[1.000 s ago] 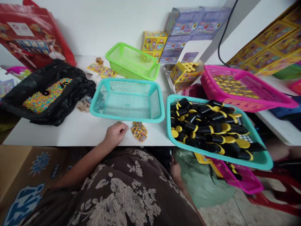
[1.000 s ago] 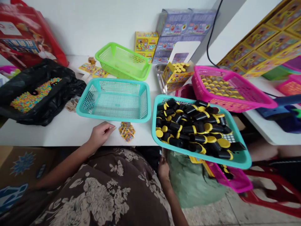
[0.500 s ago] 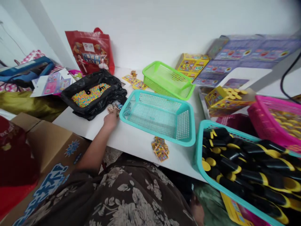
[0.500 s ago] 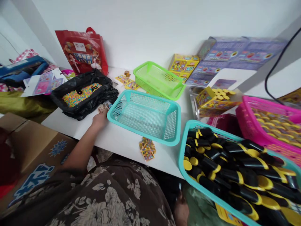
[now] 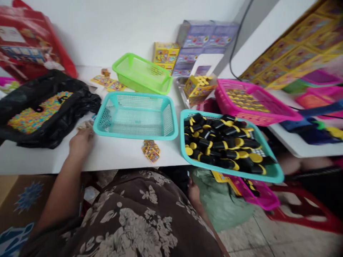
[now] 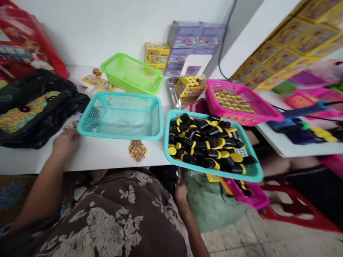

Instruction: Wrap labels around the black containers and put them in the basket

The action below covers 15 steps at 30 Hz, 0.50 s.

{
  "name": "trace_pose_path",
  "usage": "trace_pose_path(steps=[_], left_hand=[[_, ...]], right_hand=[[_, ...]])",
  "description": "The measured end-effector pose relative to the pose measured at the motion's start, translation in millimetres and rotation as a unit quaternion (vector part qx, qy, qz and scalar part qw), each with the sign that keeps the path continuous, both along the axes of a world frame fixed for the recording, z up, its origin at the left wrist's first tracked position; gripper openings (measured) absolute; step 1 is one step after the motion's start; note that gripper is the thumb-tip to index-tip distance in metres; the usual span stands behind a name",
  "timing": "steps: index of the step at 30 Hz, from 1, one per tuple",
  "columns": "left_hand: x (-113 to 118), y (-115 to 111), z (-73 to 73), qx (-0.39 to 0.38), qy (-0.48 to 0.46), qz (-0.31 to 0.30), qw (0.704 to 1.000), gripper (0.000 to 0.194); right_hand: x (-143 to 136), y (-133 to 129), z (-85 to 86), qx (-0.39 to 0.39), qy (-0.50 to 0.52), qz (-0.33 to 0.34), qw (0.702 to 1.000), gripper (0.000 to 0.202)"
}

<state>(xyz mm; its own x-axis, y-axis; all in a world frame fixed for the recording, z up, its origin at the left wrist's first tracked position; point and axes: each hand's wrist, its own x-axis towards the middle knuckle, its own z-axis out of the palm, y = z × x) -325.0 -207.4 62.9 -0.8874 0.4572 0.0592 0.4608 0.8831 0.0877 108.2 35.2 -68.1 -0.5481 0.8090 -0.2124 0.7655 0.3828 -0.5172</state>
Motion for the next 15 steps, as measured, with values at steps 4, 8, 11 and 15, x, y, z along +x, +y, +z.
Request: trace_pose_path(steps=[4, 8, 11, 15], left_hand=[[1, -5, 7.8, 0.047, 0.006, 0.076, 0.996, 0.029], [22, -8, 9.2, 0.157, 0.118, 0.103, 0.975, 0.028], [57, -2, 2.6, 0.318, 0.184, 0.071, 0.928, 0.024], [107, 32, -14.3, 0.404, 0.047, -0.124, 0.905, 0.031]], right_hand=[[1, 8, 6.1, -0.006, -0.034, -0.061, 0.998, 0.036], [8, 9, 40.3, -0.024, -0.03, -0.054, 0.998, 0.023], [8, 1, 99.9, 0.013, 0.13, 0.069, 0.989, 0.031], [-10, 10, 178.1, 0.256, 0.202, 0.064, 0.943, 0.021]])
